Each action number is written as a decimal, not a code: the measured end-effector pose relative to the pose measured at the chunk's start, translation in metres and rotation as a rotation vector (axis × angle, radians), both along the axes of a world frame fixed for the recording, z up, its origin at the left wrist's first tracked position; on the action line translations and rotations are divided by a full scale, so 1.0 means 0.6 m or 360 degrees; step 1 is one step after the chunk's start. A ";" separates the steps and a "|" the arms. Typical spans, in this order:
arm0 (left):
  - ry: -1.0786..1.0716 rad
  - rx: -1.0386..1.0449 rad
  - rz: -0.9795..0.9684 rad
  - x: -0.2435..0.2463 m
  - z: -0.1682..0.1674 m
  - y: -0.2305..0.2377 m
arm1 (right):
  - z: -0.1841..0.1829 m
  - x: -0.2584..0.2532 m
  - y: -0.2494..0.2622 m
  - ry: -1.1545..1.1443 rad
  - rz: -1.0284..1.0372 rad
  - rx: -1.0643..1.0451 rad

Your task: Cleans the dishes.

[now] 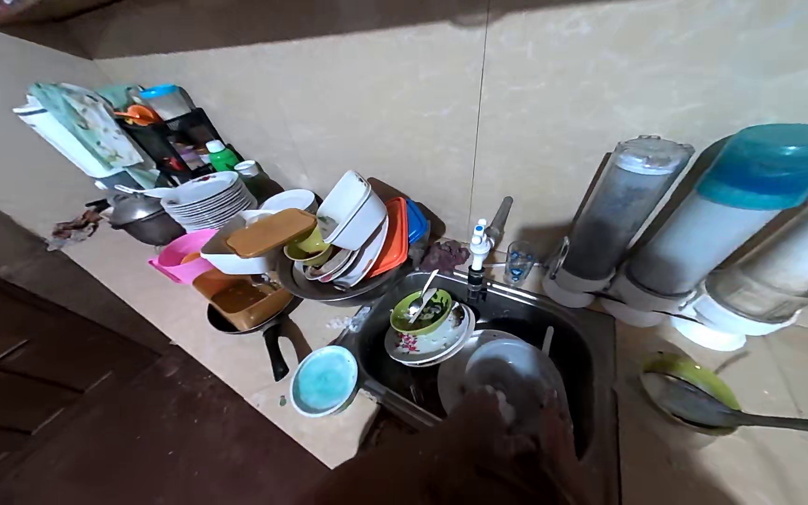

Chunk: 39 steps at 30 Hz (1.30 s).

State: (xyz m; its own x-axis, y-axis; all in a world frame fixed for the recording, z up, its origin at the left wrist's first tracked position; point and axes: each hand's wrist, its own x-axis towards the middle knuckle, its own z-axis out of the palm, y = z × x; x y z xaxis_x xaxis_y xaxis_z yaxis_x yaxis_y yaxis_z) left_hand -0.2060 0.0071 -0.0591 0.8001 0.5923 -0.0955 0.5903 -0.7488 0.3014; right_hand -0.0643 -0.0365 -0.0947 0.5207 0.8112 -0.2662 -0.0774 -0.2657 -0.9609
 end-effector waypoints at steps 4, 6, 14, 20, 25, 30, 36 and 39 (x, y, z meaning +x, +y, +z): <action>-0.0114 -0.0283 -0.0036 0.032 -0.016 -0.014 | -0.008 0.017 0.003 0.0301 0.0180 0.0081; -0.0680 -0.0511 0.0210 0.030 0.003 -0.003 | -0.004 0.016 0.008 0.0562 0.0093 0.0041; -0.1251 -0.1040 0.1435 0.000 0.042 0.058 | 0.002 0.031 -0.003 0.1232 0.0091 0.0413; -0.1248 -0.0437 0.1438 -0.024 0.020 0.062 | 0.015 0.023 0.002 0.0102 -0.0082 0.0295; -0.1467 0.0551 0.0244 0.076 -0.032 -0.015 | -0.004 0.010 -0.026 -0.0052 0.0113 0.0674; -0.1336 0.0224 0.0535 0.084 -0.031 0.027 | 0.013 0.018 -0.020 -0.0163 0.0028 0.0465; -0.0474 0.0114 0.0829 0.108 0.044 0.007 | 0.031 0.017 -0.014 -0.0123 0.0022 0.0215; -0.0052 -0.0111 0.0660 0.103 0.081 0.011 | 0.036 0.025 -0.016 -0.0029 0.0121 0.0214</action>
